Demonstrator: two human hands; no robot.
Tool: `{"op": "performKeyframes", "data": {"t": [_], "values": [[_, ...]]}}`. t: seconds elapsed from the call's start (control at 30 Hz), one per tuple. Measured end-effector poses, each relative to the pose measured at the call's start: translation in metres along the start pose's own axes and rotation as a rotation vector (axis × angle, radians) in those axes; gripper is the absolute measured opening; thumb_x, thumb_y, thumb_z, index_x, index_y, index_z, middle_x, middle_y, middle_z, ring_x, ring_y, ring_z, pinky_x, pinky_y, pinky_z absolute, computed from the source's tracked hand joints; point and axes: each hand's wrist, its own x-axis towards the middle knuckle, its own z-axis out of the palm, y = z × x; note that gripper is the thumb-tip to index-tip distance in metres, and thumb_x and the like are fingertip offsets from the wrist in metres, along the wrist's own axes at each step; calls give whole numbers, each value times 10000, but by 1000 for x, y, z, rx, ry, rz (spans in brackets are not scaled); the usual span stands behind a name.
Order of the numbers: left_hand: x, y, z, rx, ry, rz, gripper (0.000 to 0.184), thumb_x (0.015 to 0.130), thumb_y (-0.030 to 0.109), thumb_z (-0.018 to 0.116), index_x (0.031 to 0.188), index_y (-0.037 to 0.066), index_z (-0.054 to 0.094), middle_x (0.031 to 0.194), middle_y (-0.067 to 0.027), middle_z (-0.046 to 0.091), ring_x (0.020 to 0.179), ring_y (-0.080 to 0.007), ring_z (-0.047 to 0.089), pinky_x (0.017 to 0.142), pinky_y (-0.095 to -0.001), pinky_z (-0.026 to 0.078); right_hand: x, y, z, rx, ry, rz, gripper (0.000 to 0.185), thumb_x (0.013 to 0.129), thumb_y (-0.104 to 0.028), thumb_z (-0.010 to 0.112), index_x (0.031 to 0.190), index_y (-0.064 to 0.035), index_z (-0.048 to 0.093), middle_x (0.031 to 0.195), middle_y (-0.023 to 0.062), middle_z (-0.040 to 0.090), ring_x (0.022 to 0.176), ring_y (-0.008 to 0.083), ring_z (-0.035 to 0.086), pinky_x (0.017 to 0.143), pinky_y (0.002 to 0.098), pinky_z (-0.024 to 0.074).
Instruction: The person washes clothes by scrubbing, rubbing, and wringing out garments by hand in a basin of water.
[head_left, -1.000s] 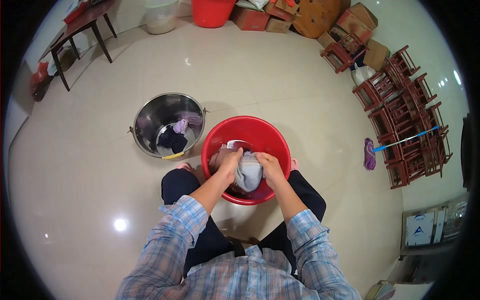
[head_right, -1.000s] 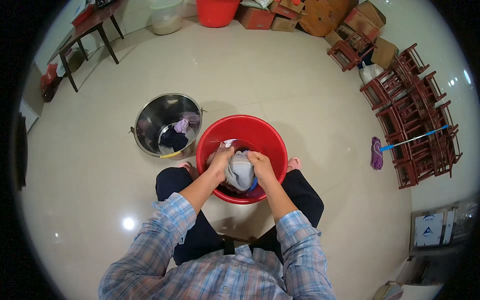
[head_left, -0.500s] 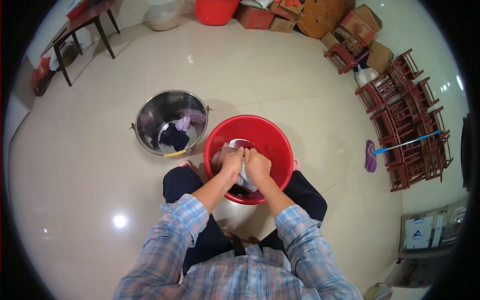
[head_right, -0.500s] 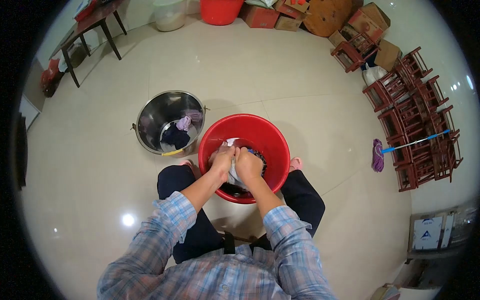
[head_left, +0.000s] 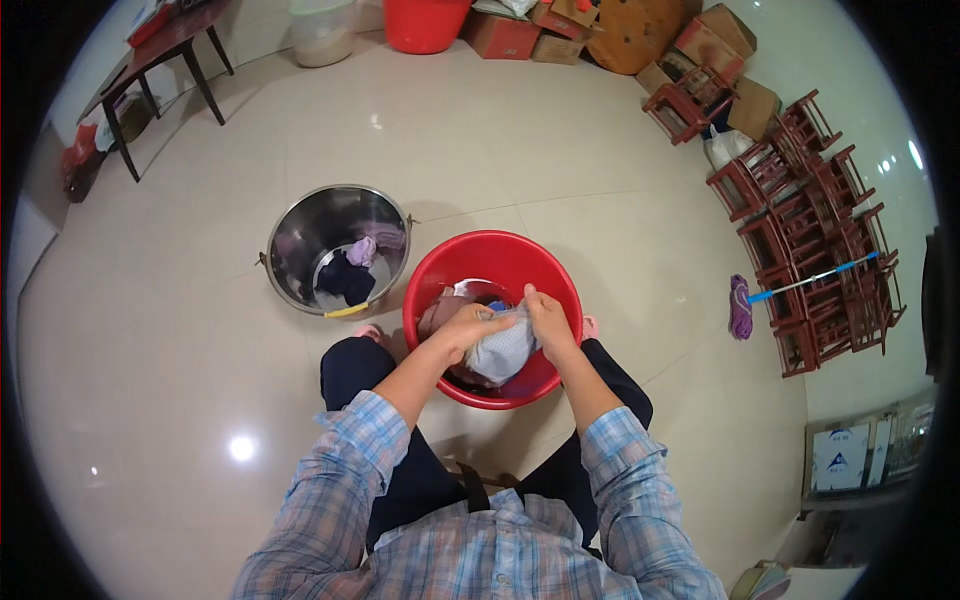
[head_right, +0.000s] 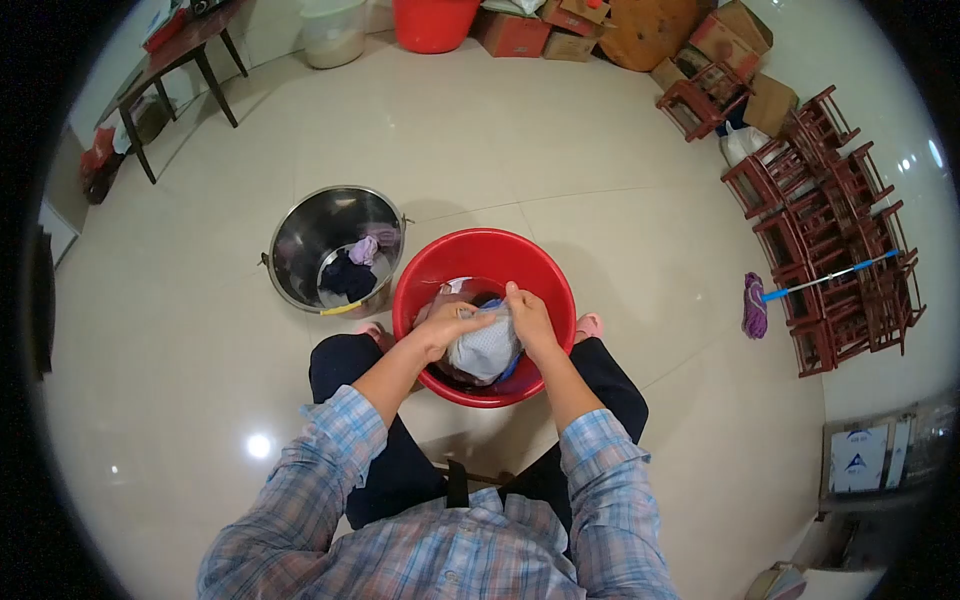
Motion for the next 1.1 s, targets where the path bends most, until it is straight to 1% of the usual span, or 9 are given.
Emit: {"op": "performKeyframes", "data": {"t": [0.17,0.27,0.33,0.5,0.7,0.83,0.93,0.97,1.1], "values": [[0,-5,-3,-182,-65,39,367,761,121,666,1065,-17,515,1014,-110,563,922,-181,558,805,-288,442,-4,-2,-31,338,-233,70,354,901,-381,444,795,-64,558,718,-21,492,636,88,417,579,233,335],[6,-11,-8,-326,-70,108,302,763,50,626,1044,13,522,1010,-110,565,924,-188,562,811,-299,447,-17,-1,-33,246,-335,-30,221,827,-236,583,912,-33,560,822,-2,543,731,98,486,661,230,395],[8,-11,-10,-397,-67,127,276,763,14,601,1028,24,525,1007,-112,566,927,-195,565,814,-307,450,-22,7,-35,91,-439,21,300,713,-64,664,994,-14,569,884,21,584,844,110,534,744,238,429],[15,-17,-12,-569,117,201,283,695,-104,502,958,-4,535,941,-109,579,878,-219,581,808,-336,460,-32,12,-28,296,-305,65,250,700,-20,627,947,-21,594,833,11,589,829,113,537,736,252,424],[33,-35,-14,-595,257,199,219,674,-55,458,861,-3,558,817,-88,587,767,-210,571,711,-286,461,-32,1,5,596,-118,33,236,676,-13,504,900,-18,574,846,29,578,791,136,524,730,233,394],[33,-27,-16,-900,193,74,56,777,81,503,782,40,541,722,-53,554,690,-175,539,633,-257,437,-45,-21,23,393,-212,-104,156,673,-53,473,801,-25,558,774,8,536,739,100,484,669,227,382],[31,-24,-10,-813,395,44,321,876,358,505,669,115,477,594,-5,462,533,-119,453,485,-249,365,-62,-45,49,-134,-91,-392,192,791,-202,527,735,-19,543,613,61,526,565,165,497,541,279,399],[33,-24,-8,-814,396,43,321,876,358,505,669,115,477,594,-5,462,533,-119,453,485,-249,365,-64,-47,55,-379,11,-512,249,816,-243,532,706,-19,544,574,102,538,516,216,521,507,316,413],[47,-51,-8,-812,471,178,267,889,289,495,692,108,500,607,-6,466,539,-129,451,493,-253,370,-47,-25,70,-602,175,-600,341,854,-295,489,652,-26,547,565,184,542,511,336,547,485,414,427]]}}
